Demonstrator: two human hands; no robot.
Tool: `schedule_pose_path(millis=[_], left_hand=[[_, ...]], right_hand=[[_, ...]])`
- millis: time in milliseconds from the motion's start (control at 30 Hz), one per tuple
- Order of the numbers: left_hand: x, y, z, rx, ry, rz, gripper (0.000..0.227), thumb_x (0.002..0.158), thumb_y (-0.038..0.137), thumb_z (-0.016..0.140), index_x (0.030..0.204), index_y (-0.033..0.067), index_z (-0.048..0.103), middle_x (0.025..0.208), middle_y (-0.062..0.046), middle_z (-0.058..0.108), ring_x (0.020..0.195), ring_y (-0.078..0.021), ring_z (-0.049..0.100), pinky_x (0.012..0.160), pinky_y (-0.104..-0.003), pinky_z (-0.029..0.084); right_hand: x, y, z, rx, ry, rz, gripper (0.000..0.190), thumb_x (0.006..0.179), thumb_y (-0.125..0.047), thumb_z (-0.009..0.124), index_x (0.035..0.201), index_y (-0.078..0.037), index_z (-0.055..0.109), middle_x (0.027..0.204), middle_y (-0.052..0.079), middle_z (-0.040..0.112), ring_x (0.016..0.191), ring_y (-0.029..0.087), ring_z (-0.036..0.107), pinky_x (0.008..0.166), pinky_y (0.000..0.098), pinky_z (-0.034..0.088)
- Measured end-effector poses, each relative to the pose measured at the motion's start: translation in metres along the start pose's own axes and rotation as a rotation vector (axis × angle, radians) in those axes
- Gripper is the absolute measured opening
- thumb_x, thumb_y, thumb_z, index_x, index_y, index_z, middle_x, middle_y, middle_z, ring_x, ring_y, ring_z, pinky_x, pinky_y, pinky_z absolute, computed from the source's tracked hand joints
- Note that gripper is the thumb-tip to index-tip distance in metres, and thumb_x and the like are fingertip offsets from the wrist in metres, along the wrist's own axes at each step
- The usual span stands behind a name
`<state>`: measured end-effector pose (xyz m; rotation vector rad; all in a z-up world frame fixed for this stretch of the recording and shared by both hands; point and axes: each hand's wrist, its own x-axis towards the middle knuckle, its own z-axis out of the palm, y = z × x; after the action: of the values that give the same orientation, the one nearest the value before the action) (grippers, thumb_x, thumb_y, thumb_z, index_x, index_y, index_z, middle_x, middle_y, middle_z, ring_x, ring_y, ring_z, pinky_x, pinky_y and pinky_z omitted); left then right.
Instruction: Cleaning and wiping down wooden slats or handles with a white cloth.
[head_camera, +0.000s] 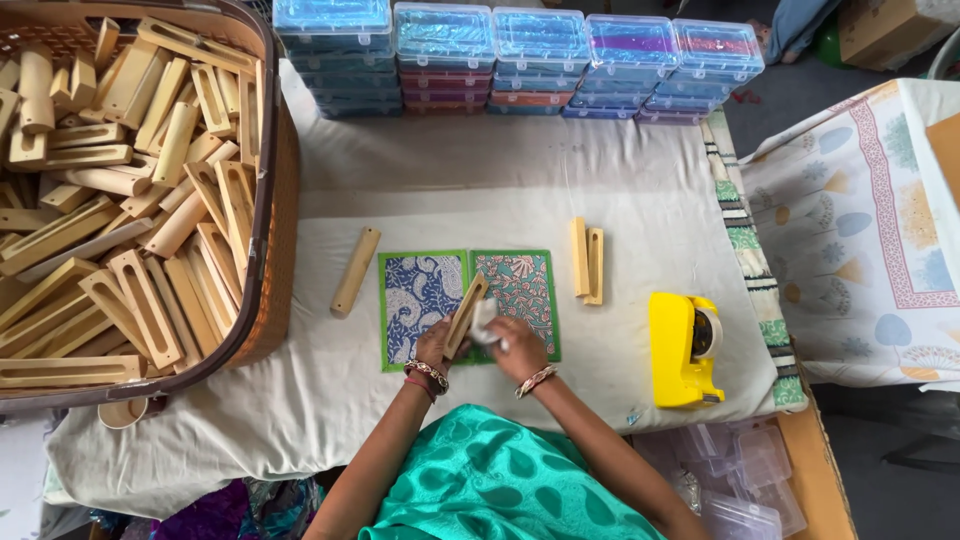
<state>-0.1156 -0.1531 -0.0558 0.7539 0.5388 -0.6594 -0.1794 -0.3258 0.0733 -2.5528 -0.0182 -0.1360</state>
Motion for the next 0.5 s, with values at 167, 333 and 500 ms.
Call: schedule_pose_path(millis=[167, 333, 500], left_hand=[[0.032, -0.005, -0.022, 0.155, -0.067, -0.019, 0.054, 0.091, 0.019, 0.069, 0.141, 0.0025, 0.060, 0.111, -0.013, 0.070, 0.081, -0.0222, 0.069, 0.059, -0.035, 0.058], [0.011, 0.018, 0.021, 0.362, -0.308, 0.305, 0.081, 0.083, 0.005, 0.077, 0.153, 0.0062, 0.035, 0.126, -0.013, 0.069, 0.105, -0.0188, 0.072, 0.082, -0.031, 0.064], [-0.002, 0.032, 0.033, 0.038, -0.026, -0.101, 0.062, 0.096, 0.046, 0.053, 0.148, 0.0141, 0.045, 0.122, -0.009, 0.067, 0.104, -0.0218, 0.065, 0.083, -0.041, 0.055]], right_hand=[[0.026, 0.064, 0.005, 0.369, 0.346, 0.329, 0.033, 0.081, -0.010, 0.078, 0.113, -0.011, 0.073, 0.109, 0.009, 0.076, 0.095, 0.022, 0.074, 0.082, 0.0352, 0.060], [0.043, 0.049, -0.015, 0.635, 0.478, 0.451, 0.034, 0.087, -0.011, 0.075, 0.120, -0.006, 0.071, 0.109, 0.009, 0.077, 0.093, 0.018, 0.073, 0.080, 0.0314, 0.059], [0.041, 0.012, 0.014, 0.350, 0.418, 0.014, 0.030, 0.095, -0.009, 0.071, 0.124, -0.007, 0.066, 0.127, 0.013, 0.067, 0.119, 0.029, 0.065, 0.101, 0.0414, 0.053]])
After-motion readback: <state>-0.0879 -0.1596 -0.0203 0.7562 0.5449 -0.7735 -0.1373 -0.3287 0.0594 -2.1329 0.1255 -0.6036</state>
